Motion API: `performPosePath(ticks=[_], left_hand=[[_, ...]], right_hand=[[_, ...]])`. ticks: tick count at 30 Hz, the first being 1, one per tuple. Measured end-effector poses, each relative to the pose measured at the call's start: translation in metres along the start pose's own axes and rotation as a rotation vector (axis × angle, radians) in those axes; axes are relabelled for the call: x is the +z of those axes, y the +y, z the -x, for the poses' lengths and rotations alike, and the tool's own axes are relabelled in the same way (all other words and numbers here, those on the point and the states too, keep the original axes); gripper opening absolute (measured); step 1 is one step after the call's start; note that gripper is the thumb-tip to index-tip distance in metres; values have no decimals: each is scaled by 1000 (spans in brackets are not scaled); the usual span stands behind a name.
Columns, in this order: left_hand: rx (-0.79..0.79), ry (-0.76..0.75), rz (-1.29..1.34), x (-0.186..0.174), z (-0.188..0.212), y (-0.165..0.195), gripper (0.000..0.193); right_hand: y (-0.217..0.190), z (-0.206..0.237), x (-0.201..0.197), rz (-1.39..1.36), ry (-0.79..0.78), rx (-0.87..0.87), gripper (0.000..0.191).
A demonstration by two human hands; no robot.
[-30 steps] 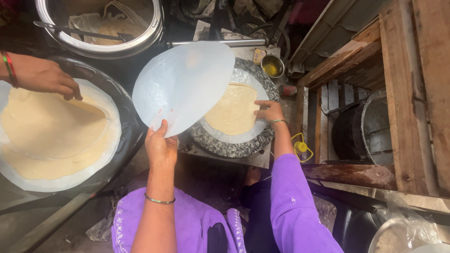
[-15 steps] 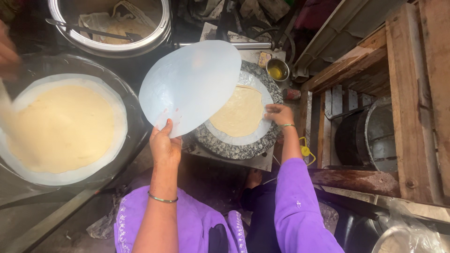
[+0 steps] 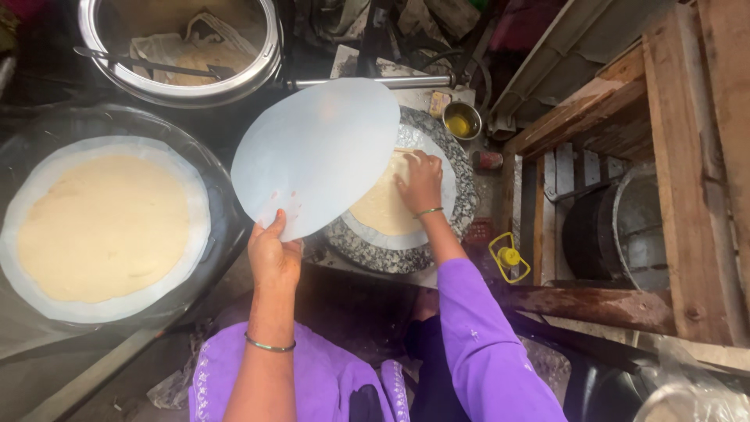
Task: The person sits at a workbench making thin round dough discs. They place a dough ball between plastic sheets on a stone plate, pull a lever to lower a metal roller press over it, peel back the plastic, and stack the flattened disc with others on a tray.
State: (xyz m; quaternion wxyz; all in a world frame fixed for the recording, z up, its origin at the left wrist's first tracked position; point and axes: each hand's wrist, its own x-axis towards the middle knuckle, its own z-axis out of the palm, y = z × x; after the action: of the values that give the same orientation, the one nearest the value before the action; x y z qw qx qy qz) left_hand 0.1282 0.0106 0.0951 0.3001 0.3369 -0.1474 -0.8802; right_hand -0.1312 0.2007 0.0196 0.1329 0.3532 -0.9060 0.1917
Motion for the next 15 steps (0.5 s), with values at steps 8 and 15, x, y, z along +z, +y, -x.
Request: performPosePath(ticks=[8, 15], left_hand=[[-14, -3, 4, 4, 0, 2, 42], [-1, 15, 39, 1, -8, 0, 41]], right_hand=[[-12, -8, 16, 154, -152, 85, 71], [44, -20, 0, 122, -6, 288, 75]])
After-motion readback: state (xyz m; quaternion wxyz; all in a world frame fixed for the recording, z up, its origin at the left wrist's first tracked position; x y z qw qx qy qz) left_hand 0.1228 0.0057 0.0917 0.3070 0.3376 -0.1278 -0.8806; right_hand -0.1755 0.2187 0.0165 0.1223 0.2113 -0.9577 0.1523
